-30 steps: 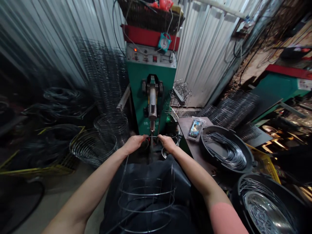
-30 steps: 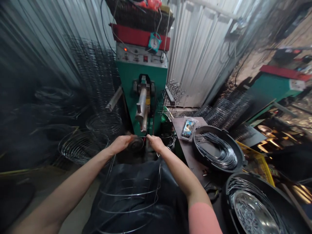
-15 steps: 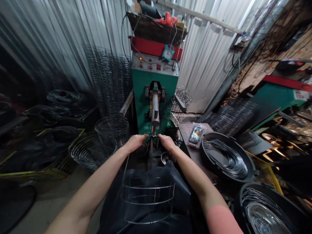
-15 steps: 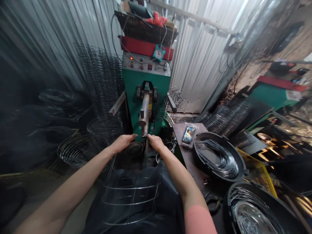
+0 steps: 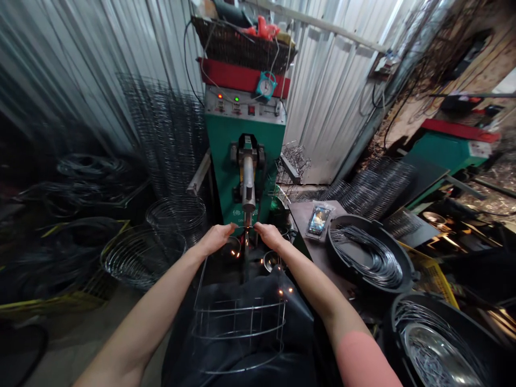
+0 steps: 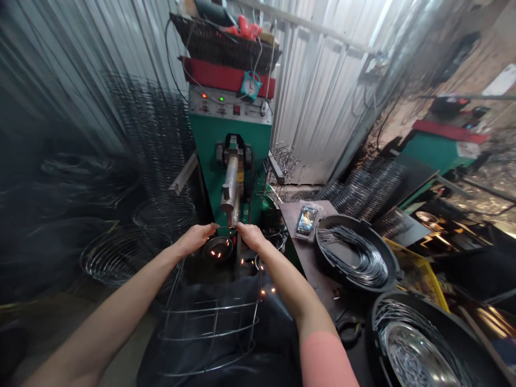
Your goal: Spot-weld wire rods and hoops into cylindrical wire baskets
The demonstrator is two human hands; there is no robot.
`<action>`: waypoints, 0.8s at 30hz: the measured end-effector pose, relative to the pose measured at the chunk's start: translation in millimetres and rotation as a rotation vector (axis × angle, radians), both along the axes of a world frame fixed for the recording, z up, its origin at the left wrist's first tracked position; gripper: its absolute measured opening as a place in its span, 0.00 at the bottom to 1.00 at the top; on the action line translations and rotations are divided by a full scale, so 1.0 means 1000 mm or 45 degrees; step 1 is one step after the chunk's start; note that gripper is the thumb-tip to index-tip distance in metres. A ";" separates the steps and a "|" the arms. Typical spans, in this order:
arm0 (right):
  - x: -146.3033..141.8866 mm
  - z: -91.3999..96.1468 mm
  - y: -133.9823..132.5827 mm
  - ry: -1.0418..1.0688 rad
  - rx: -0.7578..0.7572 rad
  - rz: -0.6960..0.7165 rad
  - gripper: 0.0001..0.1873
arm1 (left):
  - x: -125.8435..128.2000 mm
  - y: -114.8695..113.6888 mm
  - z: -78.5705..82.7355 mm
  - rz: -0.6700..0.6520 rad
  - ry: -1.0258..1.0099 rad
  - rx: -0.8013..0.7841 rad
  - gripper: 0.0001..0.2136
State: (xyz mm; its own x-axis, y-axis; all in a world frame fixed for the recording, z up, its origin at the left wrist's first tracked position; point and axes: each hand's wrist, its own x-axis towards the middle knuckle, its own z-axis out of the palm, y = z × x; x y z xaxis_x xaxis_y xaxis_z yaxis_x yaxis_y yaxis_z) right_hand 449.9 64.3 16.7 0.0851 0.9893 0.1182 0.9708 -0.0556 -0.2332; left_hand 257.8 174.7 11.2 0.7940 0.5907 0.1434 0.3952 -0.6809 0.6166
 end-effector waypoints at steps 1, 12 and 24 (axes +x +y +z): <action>0.000 0.001 0.000 0.008 0.002 -0.004 0.13 | 0.000 0.000 0.001 -0.004 -0.004 0.000 0.17; 0.004 0.003 0.003 0.173 -0.004 -0.043 0.10 | 0.004 0.005 0.008 -0.021 0.004 -0.092 0.17; 0.011 0.010 0.011 0.352 -0.112 -0.033 0.10 | 0.013 0.009 0.018 0.045 0.112 -0.246 0.18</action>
State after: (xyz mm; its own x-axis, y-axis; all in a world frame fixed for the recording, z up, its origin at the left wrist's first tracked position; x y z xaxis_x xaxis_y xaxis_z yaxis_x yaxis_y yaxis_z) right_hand 461.3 75.4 26.8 0.1273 0.9919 0.0005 0.8689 -0.1113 -0.4823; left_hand 270.5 183.5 29.2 0.7767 0.6284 -0.0440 0.4749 -0.5382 0.6963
